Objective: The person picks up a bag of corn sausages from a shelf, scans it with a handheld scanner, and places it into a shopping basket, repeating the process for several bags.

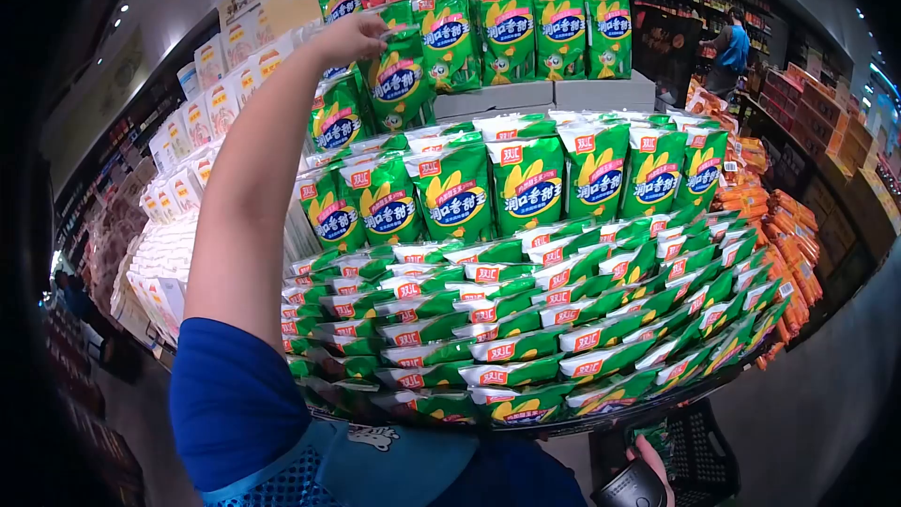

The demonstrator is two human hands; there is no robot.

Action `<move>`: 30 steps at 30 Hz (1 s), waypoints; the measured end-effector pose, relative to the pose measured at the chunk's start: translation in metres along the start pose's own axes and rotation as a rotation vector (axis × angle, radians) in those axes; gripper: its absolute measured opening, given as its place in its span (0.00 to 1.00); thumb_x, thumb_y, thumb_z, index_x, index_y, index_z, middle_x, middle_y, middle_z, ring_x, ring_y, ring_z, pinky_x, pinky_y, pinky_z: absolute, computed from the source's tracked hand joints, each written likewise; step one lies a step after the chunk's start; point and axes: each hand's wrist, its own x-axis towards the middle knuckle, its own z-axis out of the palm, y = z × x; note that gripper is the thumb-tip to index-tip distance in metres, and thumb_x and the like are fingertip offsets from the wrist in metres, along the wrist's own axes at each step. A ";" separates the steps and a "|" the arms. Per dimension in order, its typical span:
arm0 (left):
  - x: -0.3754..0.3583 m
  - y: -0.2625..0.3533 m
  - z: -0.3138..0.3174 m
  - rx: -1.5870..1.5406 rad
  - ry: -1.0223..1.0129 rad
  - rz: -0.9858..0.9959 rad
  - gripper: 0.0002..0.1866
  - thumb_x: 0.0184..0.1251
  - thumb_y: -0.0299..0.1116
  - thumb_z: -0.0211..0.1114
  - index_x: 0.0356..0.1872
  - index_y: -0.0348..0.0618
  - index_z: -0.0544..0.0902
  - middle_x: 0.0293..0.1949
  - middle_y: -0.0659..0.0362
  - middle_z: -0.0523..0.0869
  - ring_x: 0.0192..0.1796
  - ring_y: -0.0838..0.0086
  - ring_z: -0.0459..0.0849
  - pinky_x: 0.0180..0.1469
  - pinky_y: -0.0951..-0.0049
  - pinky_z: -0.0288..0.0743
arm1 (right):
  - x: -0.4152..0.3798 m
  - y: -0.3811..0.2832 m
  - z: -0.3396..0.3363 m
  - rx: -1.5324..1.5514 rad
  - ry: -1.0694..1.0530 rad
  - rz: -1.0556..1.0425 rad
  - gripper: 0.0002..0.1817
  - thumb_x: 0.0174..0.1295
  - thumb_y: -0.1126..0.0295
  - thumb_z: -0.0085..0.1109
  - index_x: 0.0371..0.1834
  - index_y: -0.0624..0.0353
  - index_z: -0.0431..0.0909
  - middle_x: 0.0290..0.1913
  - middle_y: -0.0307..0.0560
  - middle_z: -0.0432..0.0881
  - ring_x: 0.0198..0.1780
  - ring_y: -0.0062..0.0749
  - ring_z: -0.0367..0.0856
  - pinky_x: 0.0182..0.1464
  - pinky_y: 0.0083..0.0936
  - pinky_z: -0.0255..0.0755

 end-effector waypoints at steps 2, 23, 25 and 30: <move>-0.002 -0.006 0.009 -0.024 -0.036 -0.041 0.10 0.59 0.29 0.66 0.41 0.39 0.82 0.31 0.60 0.84 0.33 0.77 0.82 0.38 0.72 0.76 | 0.000 0.002 0.004 0.001 0.008 0.022 0.42 0.48 0.83 0.68 0.70 0.64 0.59 0.65 0.50 0.67 0.63 0.33 0.69 0.64 0.29 0.64; 0.003 -0.044 0.028 0.271 0.067 -0.110 0.10 0.54 0.33 0.67 0.36 0.41 0.83 0.34 0.54 0.86 0.38 0.64 0.85 0.42 0.65 0.75 | -0.010 0.016 0.007 -0.061 0.047 0.098 0.42 0.47 0.81 0.70 0.69 0.63 0.61 0.56 0.47 0.75 0.53 0.27 0.75 0.57 0.24 0.69; 0.005 -0.047 0.029 0.293 0.072 -0.114 0.11 0.55 0.34 0.66 0.37 0.40 0.81 0.34 0.54 0.86 0.39 0.65 0.85 0.42 0.66 0.75 | -0.011 0.019 0.007 -0.092 0.043 0.043 0.41 0.48 0.80 0.69 0.69 0.63 0.61 0.55 0.46 0.76 0.51 0.27 0.76 0.56 0.23 0.69; -0.010 -0.031 0.038 0.505 0.303 0.007 0.15 0.58 0.36 0.64 0.44 0.41 0.78 0.43 0.53 0.84 0.47 0.63 0.82 0.47 0.64 0.75 | -0.015 0.021 0.009 -0.097 0.034 -0.016 0.39 0.50 0.78 0.67 0.68 0.63 0.62 0.54 0.46 0.76 0.51 0.27 0.76 0.56 0.23 0.69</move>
